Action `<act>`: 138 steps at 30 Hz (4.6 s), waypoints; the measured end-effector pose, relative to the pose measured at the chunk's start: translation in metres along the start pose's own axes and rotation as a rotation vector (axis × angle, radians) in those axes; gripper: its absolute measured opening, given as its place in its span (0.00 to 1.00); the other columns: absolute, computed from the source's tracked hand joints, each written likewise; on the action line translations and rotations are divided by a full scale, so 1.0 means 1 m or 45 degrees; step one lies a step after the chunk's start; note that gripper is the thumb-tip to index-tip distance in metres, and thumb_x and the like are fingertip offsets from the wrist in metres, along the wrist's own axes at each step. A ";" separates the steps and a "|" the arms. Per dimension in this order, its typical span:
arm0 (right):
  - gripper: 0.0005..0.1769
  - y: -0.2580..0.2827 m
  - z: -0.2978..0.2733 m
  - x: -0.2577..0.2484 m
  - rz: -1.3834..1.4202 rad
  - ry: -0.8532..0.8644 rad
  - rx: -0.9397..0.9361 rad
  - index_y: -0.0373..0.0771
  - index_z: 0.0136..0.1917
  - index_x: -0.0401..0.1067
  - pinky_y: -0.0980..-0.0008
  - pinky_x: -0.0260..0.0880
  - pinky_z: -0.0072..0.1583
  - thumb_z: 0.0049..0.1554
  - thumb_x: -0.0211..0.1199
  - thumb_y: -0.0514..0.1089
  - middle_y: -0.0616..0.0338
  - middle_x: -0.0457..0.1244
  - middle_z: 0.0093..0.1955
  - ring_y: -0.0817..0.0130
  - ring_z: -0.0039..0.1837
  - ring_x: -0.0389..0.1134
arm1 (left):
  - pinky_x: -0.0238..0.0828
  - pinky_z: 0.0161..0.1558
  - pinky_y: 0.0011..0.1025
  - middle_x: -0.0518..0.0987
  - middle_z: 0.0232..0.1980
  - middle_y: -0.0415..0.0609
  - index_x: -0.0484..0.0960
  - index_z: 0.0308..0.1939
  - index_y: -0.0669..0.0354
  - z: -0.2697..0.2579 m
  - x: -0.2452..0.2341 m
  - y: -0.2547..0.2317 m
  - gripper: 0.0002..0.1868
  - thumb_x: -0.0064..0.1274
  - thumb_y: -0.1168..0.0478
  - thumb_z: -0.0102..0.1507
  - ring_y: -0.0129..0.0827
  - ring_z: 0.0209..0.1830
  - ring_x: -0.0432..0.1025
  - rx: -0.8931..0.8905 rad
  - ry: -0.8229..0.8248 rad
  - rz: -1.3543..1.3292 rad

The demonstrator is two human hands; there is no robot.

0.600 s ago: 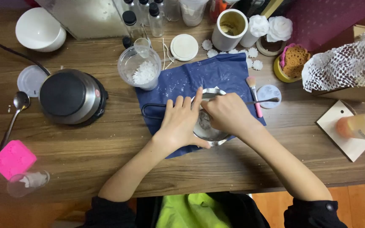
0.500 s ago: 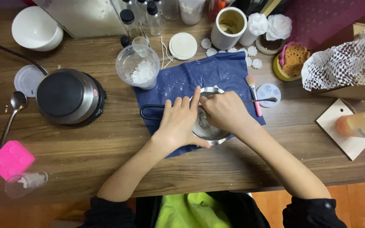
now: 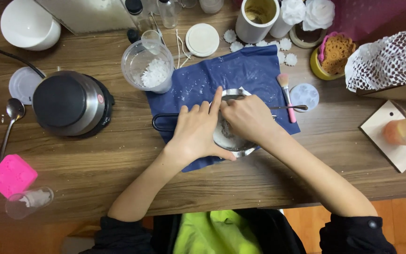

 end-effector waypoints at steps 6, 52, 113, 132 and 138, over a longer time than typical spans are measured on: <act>0.19 0.006 0.001 0.004 -0.015 -0.014 -0.013 0.38 0.43 0.69 0.68 0.69 0.37 0.38 0.63 0.46 0.60 0.66 0.32 0.63 0.35 0.70 | 0.61 0.44 0.42 0.74 0.40 0.55 0.42 0.72 0.67 0.000 0.000 0.000 0.81 0.58 0.19 0.29 0.46 0.38 0.70 -0.020 0.028 0.004; 0.10 -0.004 -0.009 -0.032 0.099 -0.004 0.194 0.44 0.37 0.71 0.64 0.68 0.37 0.39 0.60 0.41 0.61 0.65 0.27 0.59 0.34 0.70 | 0.62 0.43 0.43 0.73 0.39 0.55 0.40 0.72 0.69 0.000 0.003 -0.004 0.81 0.59 0.21 0.31 0.46 0.38 0.70 -0.013 0.050 0.028; 0.22 0.023 -0.014 0.000 0.300 0.233 0.164 0.34 0.44 0.67 0.55 0.70 0.42 0.38 0.62 0.48 0.51 0.66 0.34 0.50 0.39 0.71 | 0.65 0.46 0.50 0.73 0.44 0.57 0.38 0.71 0.71 0.000 0.000 -0.007 0.84 0.61 0.21 0.29 0.49 0.44 0.72 -0.081 0.140 -0.012; 0.16 0.018 -0.019 -0.009 0.425 0.171 0.175 0.36 0.39 0.67 0.56 0.69 0.41 0.39 0.53 0.47 0.52 0.65 0.29 0.51 0.38 0.70 | 0.66 0.45 0.51 0.72 0.45 0.58 0.38 0.71 0.71 0.000 -0.002 -0.009 0.84 0.63 0.23 0.29 0.50 0.43 0.73 -0.095 0.172 -0.036; 0.14 0.015 -0.019 -0.005 0.518 0.160 0.238 0.37 0.38 0.67 0.53 0.67 0.40 0.37 0.53 0.45 0.51 0.63 0.26 0.46 0.37 0.69 | 0.66 0.42 0.51 0.72 0.43 0.58 0.38 0.71 0.72 0.001 0.000 -0.008 0.84 0.62 0.22 0.29 0.51 0.39 0.73 -0.080 0.161 -0.052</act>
Point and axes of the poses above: each hand's wrist, its own z-axis towards the middle knuckle, its own x-axis out of the palm, y = z × x, the point moved 5 cm from there along z, towards the middle knuckle
